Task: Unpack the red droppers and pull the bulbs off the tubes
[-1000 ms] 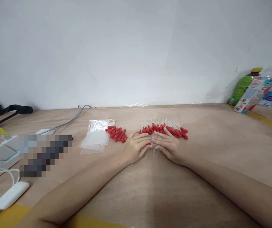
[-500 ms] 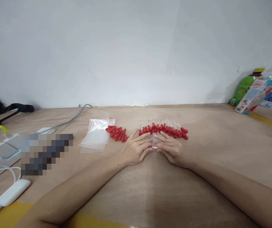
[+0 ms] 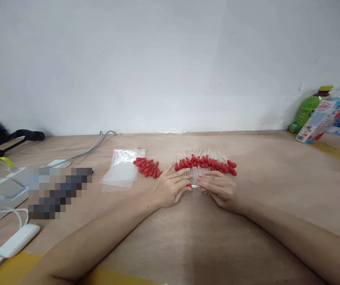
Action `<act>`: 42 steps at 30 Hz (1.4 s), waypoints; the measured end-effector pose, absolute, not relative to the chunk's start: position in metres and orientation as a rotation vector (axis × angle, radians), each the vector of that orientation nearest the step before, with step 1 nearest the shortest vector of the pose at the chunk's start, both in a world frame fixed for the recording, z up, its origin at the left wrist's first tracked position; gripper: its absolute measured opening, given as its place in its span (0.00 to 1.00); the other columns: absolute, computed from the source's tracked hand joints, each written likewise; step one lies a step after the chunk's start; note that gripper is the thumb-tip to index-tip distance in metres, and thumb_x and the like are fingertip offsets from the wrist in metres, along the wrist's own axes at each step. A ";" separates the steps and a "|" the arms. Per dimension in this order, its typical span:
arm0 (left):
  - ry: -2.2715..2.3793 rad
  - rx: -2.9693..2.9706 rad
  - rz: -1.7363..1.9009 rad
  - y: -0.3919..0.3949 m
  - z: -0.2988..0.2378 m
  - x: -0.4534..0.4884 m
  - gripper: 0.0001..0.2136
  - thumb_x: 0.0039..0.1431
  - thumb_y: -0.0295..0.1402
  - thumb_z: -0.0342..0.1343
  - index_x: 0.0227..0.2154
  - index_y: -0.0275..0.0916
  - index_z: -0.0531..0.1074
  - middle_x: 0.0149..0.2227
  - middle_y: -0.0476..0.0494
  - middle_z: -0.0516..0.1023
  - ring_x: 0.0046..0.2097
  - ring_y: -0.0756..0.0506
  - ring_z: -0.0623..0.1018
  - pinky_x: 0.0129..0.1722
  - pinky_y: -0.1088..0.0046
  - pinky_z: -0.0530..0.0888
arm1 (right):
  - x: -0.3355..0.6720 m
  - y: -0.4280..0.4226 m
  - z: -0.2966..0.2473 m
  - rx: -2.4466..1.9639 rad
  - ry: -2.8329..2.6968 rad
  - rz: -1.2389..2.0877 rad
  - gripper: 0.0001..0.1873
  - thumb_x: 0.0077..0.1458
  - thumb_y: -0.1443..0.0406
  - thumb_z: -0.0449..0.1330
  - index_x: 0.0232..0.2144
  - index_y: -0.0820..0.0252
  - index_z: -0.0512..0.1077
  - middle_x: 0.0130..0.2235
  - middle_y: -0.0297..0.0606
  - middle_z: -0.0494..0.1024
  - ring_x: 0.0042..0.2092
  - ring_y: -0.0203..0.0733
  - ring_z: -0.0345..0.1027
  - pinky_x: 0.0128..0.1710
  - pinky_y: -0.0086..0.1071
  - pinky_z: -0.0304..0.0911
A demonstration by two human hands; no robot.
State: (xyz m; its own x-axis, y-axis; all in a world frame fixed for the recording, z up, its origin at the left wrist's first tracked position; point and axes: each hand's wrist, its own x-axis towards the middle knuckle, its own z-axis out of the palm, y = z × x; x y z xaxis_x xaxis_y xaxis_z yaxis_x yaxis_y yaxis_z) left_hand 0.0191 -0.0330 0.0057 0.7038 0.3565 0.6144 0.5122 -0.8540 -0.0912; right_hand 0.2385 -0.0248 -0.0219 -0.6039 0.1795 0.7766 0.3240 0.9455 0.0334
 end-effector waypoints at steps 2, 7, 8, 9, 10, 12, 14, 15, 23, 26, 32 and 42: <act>-0.668 -2.651 -0.877 -0.033 0.006 0.019 0.08 0.60 0.31 0.47 0.33 0.37 0.71 0.42 0.46 0.77 0.51 0.46 0.71 0.62 0.58 0.45 | 0.240 -0.026 -0.021 -0.342 -2.238 -0.209 0.24 0.53 0.75 0.52 0.52 0.57 0.61 0.44 0.43 0.75 0.47 0.38 0.68 0.48 0.40 0.63; -0.583 -2.607 -0.885 -0.032 0.007 0.019 0.07 0.60 0.31 0.48 0.32 0.37 0.71 0.41 0.46 0.77 0.51 0.46 0.71 0.62 0.59 0.46 | 0.244 -0.028 -0.019 -0.311 -2.239 -0.223 0.24 0.52 0.76 0.53 0.52 0.59 0.62 0.45 0.44 0.75 0.48 0.39 0.67 0.49 0.41 0.62; -0.568 -2.599 -0.888 -0.032 0.007 0.019 0.07 0.59 0.31 0.48 0.32 0.37 0.71 0.41 0.46 0.78 0.51 0.46 0.71 0.62 0.59 0.47 | 0.244 -0.029 -0.018 -0.311 -2.248 -0.237 0.24 0.52 0.76 0.53 0.52 0.59 0.62 0.45 0.44 0.74 0.49 0.39 0.66 0.50 0.41 0.62; -0.558 -2.594 -0.889 -0.032 0.007 0.020 0.07 0.59 0.31 0.49 0.32 0.36 0.71 0.41 0.46 0.78 0.51 0.46 0.71 0.61 0.59 0.48 | 0.245 -0.030 -0.017 -0.311 -2.256 -0.255 0.24 0.52 0.76 0.53 0.52 0.60 0.62 0.44 0.45 0.75 0.49 0.40 0.66 0.50 0.41 0.62; -0.552 -2.591 -0.892 -0.032 0.006 0.020 0.07 0.59 0.31 0.49 0.31 0.36 0.71 0.41 0.46 0.78 0.51 0.46 0.72 0.61 0.59 0.49 | 0.245 -0.031 -0.016 -0.309 -2.262 -0.275 0.23 0.52 0.76 0.53 0.52 0.61 0.62 0.44 0.45 0.75 0.50 0.40 0.65 0.50 0.41 0.62; -0.543 -2.594 -0.899 -0.033 0.005 0.020 0.07 0.59 0.31 0.49 0.31 0.37 0.71 0.41 0.46 0.78 0.50 0.46 0.72 0.60 0.59 0.52 | 0.246 -0.032 -0.013 -0.302 -2.271 -0.305 0.22 0.52 0.76 0.52 0.51 0.62 0.63 0.44 0.45 0.75 0.50 0.40 0.65 0.51 0.41 0.62; -0.565 -2.591 -0.936 -0.034 0.005 0.018 0.06 0.59 0.30 0.49 0.31 0.37 0.71 0.40 0.47 0.78 0.50 0.46 0.72 0.58 0.59 0.56 | 0.249 -0.032 -0.011 -0.307 -2.269 -0.304 0.21 0.52 0.76 0.52 0.49 0.62 0.65 0.44 0.44 0.75 0.50 0.41 0.65 0.51 0.40 0.61; -0.615 -2.581 -0.968 -0.034 0.006 0.015 0.06 0.59 0.29 0.49 0.31 0.37 0.71 0.39 0.47 0.78 0.49 0.46 0.73 0.56 0.60 0.58 | 0.252 -0.031 -0.011 -0.332 -2.251 -0.289 0.20 0.53 0.75 0.51 0.48 0.61 0.66 0.44 0.43 0.75 0.50 0.41 0.65 0.50 0.40 0.62; -1.627 -2.291 -1.183 0.005 0.037 -0.034 0.11 0.58 0.34 0.47 0.35 0.37 0.74 0.40 0.41 0.71 0.41 0.46 0.73 0.41 0.69 0.70 | 0.264 -0.017 -0.017 -1.051 -1.895 -0.120 0.11 0.54 0.63 0.53 0.37 0.57 0.73 0.27 0.36 0.76 0.29 0.38 0.68 0.33 0.35 0.65; -1.996 -2.223 -1.045 0.024 0.051 -0.061 0.13 0.56 0.32 0.45 0.38 0.35 0.73 0.38 0.41 0.72 0.37 0.46 0.73 0.38 0.70 0.71 | 0.261 -0.016 -0.019 -1.095 -1.928 -0.067 0.12 0.54 0.64 0.52 0.39 0.58 0.71 0.29 0.37 0.76 0.31 0.39 0.68 0.36 0.36 0.62; -2.158 -2.221 -1.001 0.039 0.051 -0.097 0.12 0.51 0.36 0.49 0.36 0.36 0.71 0.27 0.47 0.75 0.30 0.48 0.74 0.29 0.75 0.70 | 0.257 -0.020 -0.015 -1.156 -1.952 -0.021 0.07 0.52 0.64 0.52 0.33 0.58 0.69 0.25 0.33 0.74 0.29 0.38 0.67 0.35 0.34 0.58; -2.279 -2.261 -0.901 0.048 0.040 -0.117 0.11 0.48 0.40 0.51 0.28 0.39 0.71 0.28 0.49 0.77 0.29 0.49 0.75 0.29 0.77 0.70 | 0.254 -0.023 -0.015 -1.117 -1.970 -0.068 0.07 0.52 0.66 0.52 0.33 0.58 0.70 0.28 0.34 0.77 0.31 0.38 0.69 0.41 0.37 0.53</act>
